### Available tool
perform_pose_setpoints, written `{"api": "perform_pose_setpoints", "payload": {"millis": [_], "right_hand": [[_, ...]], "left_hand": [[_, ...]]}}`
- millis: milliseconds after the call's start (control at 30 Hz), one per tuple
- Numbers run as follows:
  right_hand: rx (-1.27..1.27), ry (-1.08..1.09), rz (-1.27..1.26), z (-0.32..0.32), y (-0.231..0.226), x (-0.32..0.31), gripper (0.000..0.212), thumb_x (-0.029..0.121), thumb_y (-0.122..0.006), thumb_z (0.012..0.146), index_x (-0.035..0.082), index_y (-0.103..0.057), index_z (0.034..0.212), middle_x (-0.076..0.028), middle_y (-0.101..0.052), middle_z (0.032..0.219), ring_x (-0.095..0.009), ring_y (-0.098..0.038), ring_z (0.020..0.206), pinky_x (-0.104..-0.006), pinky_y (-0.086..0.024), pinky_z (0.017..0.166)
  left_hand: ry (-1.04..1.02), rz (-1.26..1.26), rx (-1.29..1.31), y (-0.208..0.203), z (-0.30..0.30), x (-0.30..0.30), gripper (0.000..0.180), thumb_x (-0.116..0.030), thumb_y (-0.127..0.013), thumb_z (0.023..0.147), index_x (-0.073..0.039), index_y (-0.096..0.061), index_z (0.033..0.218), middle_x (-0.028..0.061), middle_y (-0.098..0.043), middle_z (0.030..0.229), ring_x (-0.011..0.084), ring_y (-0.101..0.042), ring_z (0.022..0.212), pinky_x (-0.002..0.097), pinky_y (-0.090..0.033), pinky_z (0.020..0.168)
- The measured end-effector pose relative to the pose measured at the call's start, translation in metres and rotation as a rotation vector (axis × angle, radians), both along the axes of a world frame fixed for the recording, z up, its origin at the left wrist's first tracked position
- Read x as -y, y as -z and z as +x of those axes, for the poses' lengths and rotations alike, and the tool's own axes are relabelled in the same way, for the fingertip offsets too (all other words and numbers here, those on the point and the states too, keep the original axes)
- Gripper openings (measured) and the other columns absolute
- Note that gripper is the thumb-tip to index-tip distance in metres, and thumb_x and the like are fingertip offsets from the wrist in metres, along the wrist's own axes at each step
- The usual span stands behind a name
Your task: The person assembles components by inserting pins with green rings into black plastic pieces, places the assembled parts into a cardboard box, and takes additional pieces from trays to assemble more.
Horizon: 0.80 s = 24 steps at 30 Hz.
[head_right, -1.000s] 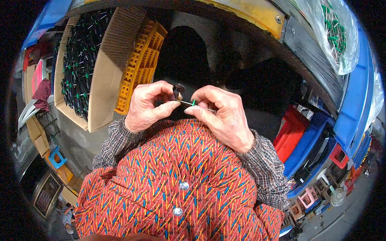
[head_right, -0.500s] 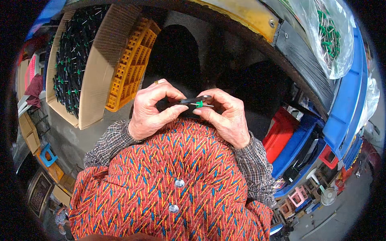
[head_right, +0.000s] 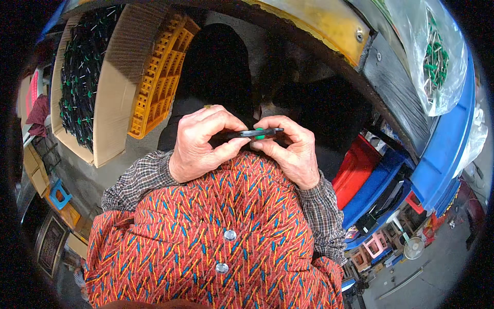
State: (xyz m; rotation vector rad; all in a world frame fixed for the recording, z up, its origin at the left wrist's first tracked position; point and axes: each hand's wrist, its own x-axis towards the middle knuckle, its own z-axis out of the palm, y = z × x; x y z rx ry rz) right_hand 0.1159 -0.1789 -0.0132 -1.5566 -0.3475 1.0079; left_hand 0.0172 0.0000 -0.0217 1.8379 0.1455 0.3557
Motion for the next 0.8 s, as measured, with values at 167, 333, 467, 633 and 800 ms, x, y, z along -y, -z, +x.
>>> {"api": "perform_pose_setpoints", "payload": {"millis": [167, 333, 467, 633, 800], "right_hand": [[0.037, 0.000, -0.018, 0.003, 0.003, -0.002, 0.026, -0.005, -0.068, 0.080, -0.001, -0.063, 0.105, -0.004, -0.065, 0.095, -0.010, -0.062, 0.087, -0.0238, -0.050, 0.078], [0.045, -0.016, -0.044, 0.007, 0.008, -0.001, 0.025, -0.005, -0.067, 0.080, -0.001, -0.064, 0.104, -0.004, -0.065, 0.094, -0.010, -0.062, 0.085, -0.0236, -0.050, 0.077], [0.077, -0.025, -0.094, 0.009, 0.010, 0.000, 0.023, -0.005, -0.066, 0.080, -0.002, -0.064, 0.103, -0.004, -0.065, 0.093, -0.010, -0.062, 0.084, -0.0232, -0.050, 0.076], [0.060, -0.005, -0.069, 0.009, 0.011, -0.001, 0.022, -0.004, -0.065, 0.080, -0.002, -0.065, 0.102, -0.004, -0.066, 0.092, -0.009, -0.062, 0.083, -0.0226, -0.050, 0.075], [0.090, -0.035, -0.104, 0.009, 0.011, -0.001, 0.021, -0.002, -0.065, 0.082, -0.002, -0.066, 0.103, -0.004, -0.067, 0.090, -0.008, -0.062, 0.082, -0.0227, -0.050, 0.075]], "left_hand": [[-0.008, -0.040, -0.006, 0.005, 0.004, 0.002, 0.014, -0.004, -0.074, 0.070, -0.002, -0.065, 0.081, 0.0083, -0.063, 0.073, 0.0209, -0.061, 0.063, 0.0304, -0.046, 0.055], [0.005, -0.012, -0.049, 0.007, 0.005, 0.002, 0.015, -0.003, -0.074, 0.068, -0.003, -0.065, 0.080, 0.0077, -0.062, 0.072, 0.0199, -0.060, 0.060, 0.0296, -0.046, 0.052], [0.006, 0.016, -0.026, 0.010, 0.007, 0.001, 0.016, -0.004, -0.074, 0.067, -0.003, -0.064, 0.079, 0.0080, -0.062, 0.072, 0.0211, -0.060, 0.060, 0.0304, -0.046, 0.053], [0.014, 0.007, -0.016, 0.012, 0.008, 0.000, 0.016, -0.004, -0.074, 0.066, -0.003, -0.064, 0.078, 0.0086, -0.062, 0.073, 0.0233, -0.061, 0.063, 0.0317, -0.046, 0.056], [0.011, -0.008, -0.025, 0.013, 0.008, 0.000, 0.016, -0.003, -0.074, 0.066, -0.003, -0.063, 0.078, 0.0086, -0.063, 0.073, 0.0235, -0.061, 0.063, 0.0317, -0.046, 0.057]]}}
